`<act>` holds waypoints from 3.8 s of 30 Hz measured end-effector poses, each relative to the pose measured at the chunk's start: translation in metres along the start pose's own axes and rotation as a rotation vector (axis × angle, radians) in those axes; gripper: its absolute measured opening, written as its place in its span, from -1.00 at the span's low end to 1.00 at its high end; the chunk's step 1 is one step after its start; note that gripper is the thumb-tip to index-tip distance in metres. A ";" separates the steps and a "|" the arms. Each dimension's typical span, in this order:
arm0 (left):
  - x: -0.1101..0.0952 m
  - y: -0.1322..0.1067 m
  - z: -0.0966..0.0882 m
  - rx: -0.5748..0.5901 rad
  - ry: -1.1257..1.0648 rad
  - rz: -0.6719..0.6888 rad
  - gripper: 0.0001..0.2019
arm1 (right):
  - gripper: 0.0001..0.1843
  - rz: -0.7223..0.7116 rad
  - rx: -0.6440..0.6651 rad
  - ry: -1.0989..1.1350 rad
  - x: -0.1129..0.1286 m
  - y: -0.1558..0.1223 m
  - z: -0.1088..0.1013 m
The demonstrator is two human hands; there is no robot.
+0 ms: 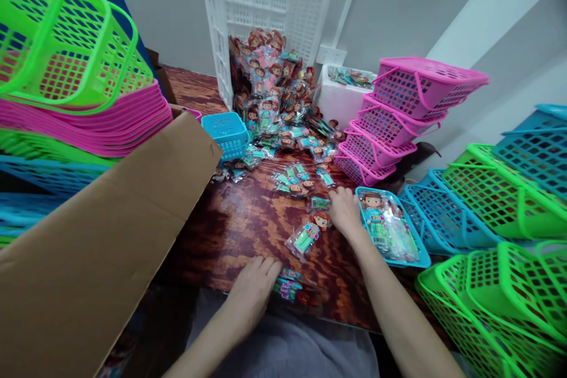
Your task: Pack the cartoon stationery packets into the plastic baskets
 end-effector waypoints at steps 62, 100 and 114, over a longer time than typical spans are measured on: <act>0.012 0.022 0.032 0.090 -0.081 -0.031 -0.36 | -0.59 0.064 -0.187 0.307 0.037 0.089 -0.016; -0.004 -0.011 -0.007 -0.393 -0.127 0.058 -0.46 | -0.60 -0.395 0.098 0.937 0.099 -0.085 0.016; 0.004 -0.016 0.002 -0.422 -0.180 0.050 -0.13 | -0.47 -0.454 0.091 0.910 0.104 -0.110 0.007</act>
Point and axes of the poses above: each hand's wrist, its own y-axis towards the middle knuckle, its own z-axis out of the palm, x = y × z, the point moved 5 cm from there along y, towards the middle knuckle, and after that the axes turned 13 degrees about -z, right-handed, at the moved point
